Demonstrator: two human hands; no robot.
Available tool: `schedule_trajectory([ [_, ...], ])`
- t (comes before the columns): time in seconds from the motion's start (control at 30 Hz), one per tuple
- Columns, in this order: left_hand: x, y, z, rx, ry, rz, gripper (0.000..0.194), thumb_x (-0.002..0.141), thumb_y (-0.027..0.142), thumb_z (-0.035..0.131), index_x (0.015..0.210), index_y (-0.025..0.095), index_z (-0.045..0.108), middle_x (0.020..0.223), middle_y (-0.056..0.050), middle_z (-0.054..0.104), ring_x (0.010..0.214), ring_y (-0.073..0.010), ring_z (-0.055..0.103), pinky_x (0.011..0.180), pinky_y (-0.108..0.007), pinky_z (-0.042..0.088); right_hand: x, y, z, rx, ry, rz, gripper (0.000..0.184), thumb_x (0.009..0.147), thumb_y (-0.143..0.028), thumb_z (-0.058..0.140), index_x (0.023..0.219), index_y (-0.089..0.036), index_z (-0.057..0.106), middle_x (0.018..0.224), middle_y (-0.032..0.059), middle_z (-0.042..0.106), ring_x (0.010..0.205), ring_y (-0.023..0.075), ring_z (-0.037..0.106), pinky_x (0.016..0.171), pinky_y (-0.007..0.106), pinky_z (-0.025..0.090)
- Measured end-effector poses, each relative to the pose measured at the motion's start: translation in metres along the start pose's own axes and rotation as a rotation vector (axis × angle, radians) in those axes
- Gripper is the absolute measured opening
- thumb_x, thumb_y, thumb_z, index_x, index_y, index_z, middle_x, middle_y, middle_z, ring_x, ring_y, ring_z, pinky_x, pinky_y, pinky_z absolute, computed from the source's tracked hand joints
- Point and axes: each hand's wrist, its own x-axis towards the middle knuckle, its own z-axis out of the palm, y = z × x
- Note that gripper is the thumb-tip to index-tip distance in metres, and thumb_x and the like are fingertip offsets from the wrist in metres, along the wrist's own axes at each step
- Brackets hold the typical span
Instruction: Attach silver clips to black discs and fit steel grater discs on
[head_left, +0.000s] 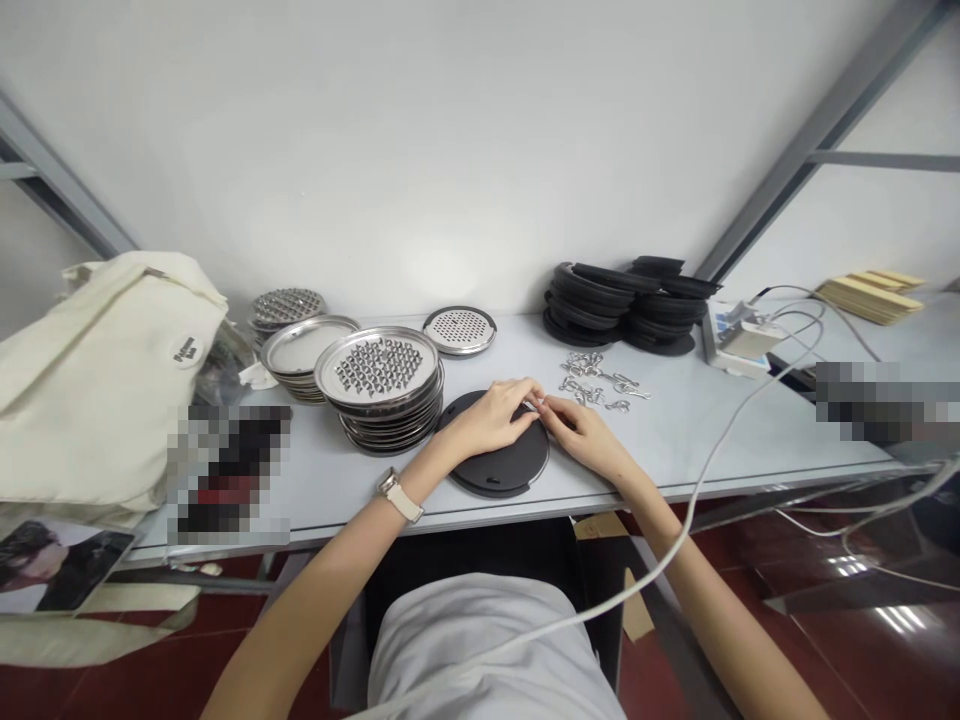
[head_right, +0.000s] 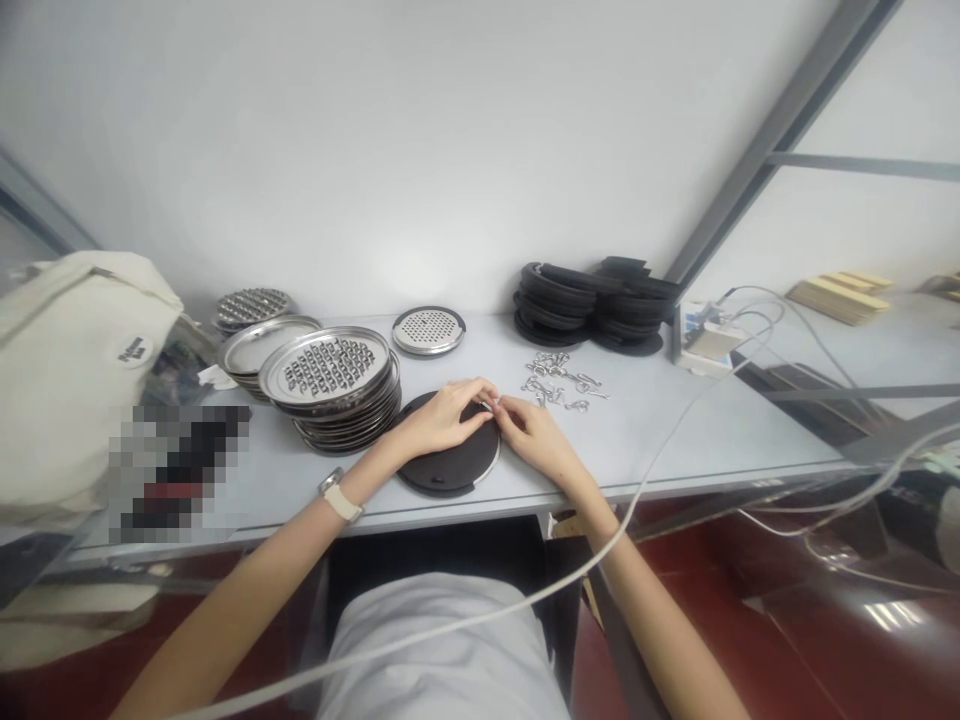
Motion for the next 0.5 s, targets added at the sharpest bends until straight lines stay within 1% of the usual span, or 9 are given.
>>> schedule_trajectory([
  [0.07,0.0000,0.0001,-0.0002,-0.001,-0.003,-0.004,0.019,0.086,0.010,0.052,0.103,0.018,0.050,0.104,-0.007,0.064,0.100,-0.0187,0.061,0.092,-0.033,0.047,0.0012,0.0006,-0.0013,0.001,-0.016,0.012,0.037,0.097,-0.044,0.037,0.073,-0.019,0.050,0.063,-0.0018,0.049,0.060,0.0142,0.044,0.058,0.026,0.032],
  [0.27,0.0003,0.0016,-0.0011,0.012,-0.006,-0.011,0.018,0.086,0.010,0.053,0.101,0.017,0.051,0.103,-0.007,0.064,0.100,-0.0192,0.061,0.092,-0.034,0.047,0.0041,0.0035,-0.0062,0.031,-0.070,0.006,0.038,0.096,-0.046,0.037,0.072,-0.018,0.050,0.064,-0.0025,0.045,0.061,0.0136,0.041,0.058,0.026,0.031],
  [0.5,0.0001,0.0027,-0.0012,0.020,0.010,-0.011,0.019,0.084,0.008,0.053,0.101,0.017,0.052,0.102,-0.006,0.064,0.098,-0.0186,0.062,0.091,-0.034,0.047,0.0050,0.0033,-0.0097,0.032,-0.078,0.026,0.040,0.096,-0.048,0.038,0.069,-0.019,0.045,0.062,-0.0037,0.038,0.059,0.0123,0.037,0.057,0.026,0.029],
])
